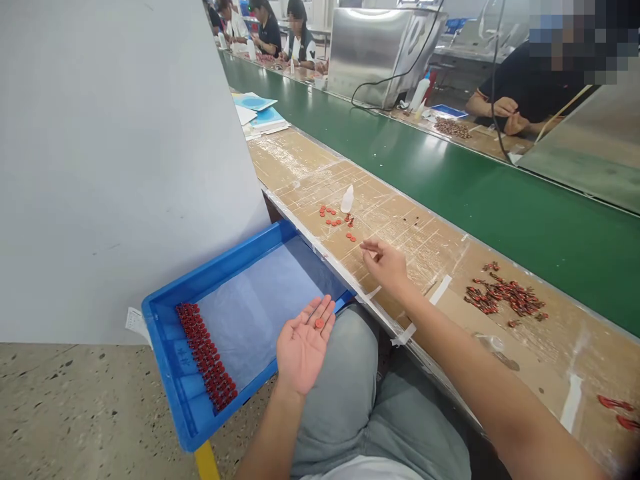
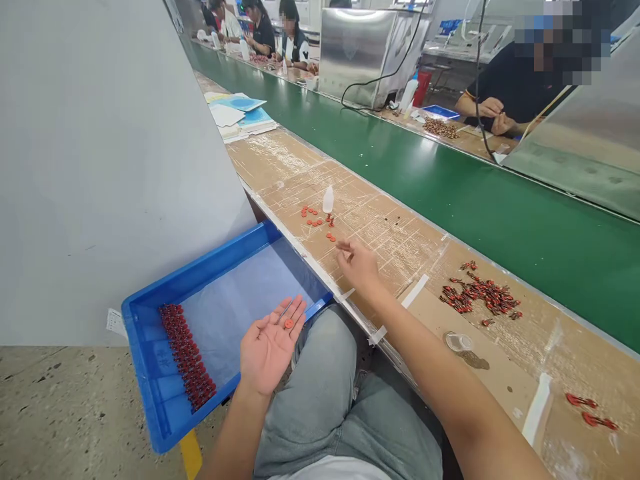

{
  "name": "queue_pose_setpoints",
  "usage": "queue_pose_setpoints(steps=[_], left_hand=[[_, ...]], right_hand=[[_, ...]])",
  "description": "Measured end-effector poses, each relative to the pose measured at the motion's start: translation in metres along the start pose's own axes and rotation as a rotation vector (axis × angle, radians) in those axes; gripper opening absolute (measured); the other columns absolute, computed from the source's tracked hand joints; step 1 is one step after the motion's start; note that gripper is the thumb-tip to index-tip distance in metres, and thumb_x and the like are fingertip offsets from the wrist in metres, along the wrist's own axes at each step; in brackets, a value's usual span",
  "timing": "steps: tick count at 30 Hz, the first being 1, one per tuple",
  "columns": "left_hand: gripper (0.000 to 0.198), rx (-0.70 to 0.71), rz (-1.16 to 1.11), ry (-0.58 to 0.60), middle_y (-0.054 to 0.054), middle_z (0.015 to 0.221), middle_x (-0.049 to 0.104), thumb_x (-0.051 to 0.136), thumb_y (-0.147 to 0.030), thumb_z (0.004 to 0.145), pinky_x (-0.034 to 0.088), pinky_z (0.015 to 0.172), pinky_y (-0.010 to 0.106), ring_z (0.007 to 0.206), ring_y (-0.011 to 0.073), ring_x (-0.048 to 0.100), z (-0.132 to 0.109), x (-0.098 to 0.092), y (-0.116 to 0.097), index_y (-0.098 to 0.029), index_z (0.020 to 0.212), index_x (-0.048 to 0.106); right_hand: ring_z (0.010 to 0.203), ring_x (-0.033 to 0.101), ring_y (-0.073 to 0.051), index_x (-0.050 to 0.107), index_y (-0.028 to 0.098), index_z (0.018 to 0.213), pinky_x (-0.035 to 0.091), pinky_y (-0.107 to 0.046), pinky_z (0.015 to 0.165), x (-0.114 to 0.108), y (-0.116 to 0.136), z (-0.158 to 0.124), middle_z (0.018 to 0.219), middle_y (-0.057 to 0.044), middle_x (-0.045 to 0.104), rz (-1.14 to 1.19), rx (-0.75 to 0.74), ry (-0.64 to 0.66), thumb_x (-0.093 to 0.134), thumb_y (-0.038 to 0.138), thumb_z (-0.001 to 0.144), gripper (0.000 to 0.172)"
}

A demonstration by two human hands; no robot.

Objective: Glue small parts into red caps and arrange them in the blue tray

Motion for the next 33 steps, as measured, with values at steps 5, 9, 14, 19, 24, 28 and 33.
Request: queue_pose_setpoints(steps=[5,9,14,19,24,28,33], left_hand=[[0.039,-0.047,0.031,0.12,0.019,0.138,0.057,0.044,-0.026,0.089,0.036,0.114,0.045,0.135,0.0283,0.047,-0.007,0.034,0.021,-0.011,0.121,0.06],[0.04,-0.094,0.068,0.172,0.018,0.14,0.056,0.043,-0.028,0.089,0.037,0.113,0.043,0.137,0.0281,0.045,-0.018,0.054,0.045,-0.011,0.121,0.06],[0.043,-0.168,0.087,0.239,0.02,0.142,0.053,0.041,-0.028,0.091,0.032,0.116,0.04,0.137,0.0281,0.044,-0.033,0.066,0.075,-0.007,0.124,0.059],[0.04,-0.236,0.159,0.288,0.017,0.138,0.058,0.042,-0.028,0.091,0.032,0.115,0.043,0.135,0.0281,0.047,-0.041,0.073,0.099,-0.01,0.121,0.062],[0.03,-0.356,0.347,0.319,0.016,0.118,0.069,0.052,-0.022,0.092,0.046,0.1,0.035,0.11,0.0229,0.064,-0.041,0.065,0.128,-0.009,0.115,0.068],[0.028,-0.465,0.466,0.362,0.013,0.102,0.073,0.064,-0.02,0.088,0.052,0.084,0.027,0.092,0.018,0.069,-0.042,0.053,0.153,-0.009,0.113,0.07],[0.025,-0.553,0.452,0.361,0.01,0.094,0.075,0.071,-0.019,0.083,0.055,0.084,0.029,0.088,0.0175,0.071,-0.04,0.042,0.178,-0.009,0.107,0.072]], right_hand=[[0.047,0.056,-0.008,0.071,0.023,0.106,0.049,-0.023,0.052,-0.044,0.05,-0.105,0.075,0.001,0.074,0.212,-0.18,-0.031,0.066,0.028,0.084,0.024],[0.049,0.058,-0.008,0.065,0.025,0.116,0.05,-0.023,0.049,-0.071,0.071,-0.155,0.088,0.0,0.076,0.244,-0.303,-0.1,0.074,0.024,0.079,0.037],[0.049,0.058,-0.008,0.064,0.022,0.115,0.05,-0.022,0.049,-0.087,0.066,-0.173,0.086,-0.001,0.076,0.139,-0.346,-0.132,0.075,0.024,0.08,0.037],[0.046,0.055,-0.008,0.064,0.023,0.111,0.049,-0.022,0.049,-0.101,0.049,-0.188,0.071,0.003,0.072,0.055,-0.314,-0.158,0.077,0.027,0.079,0.034],[0.051,0.06,-0.009,0.062,0.026,0.116,0.052,-0.023,0.053,-0.131,0.037,-0.205,0.083,0.001,0.076,0.078,-0.313,-0.246,0.078,0.025,0.078,0.041],[0.053,0.062,-0.01,0.063,0.026,0.114,0.052,-0.023,0.056,-0.152,0.03,-0.216,0.08,0.002,0.075,-0.001,-0.356,-0.291,0.08,0.024,0.077,0.041],[0.056,0.065,-0.011,0.066,0.023,0.112,0.053,-0.023,0.061,-0.162,0.025,-0.229,0.077,0.001,0.075,-0.074,-0.428,-0.249,0.078,0.02,0.078,0.037]])
Point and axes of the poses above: each hand's wrist, its own z-axis towards the middle knuckle, its own x-axis out of the palm, y = z × x, the point moved 8 cm from there along z, towards the middle knuckle
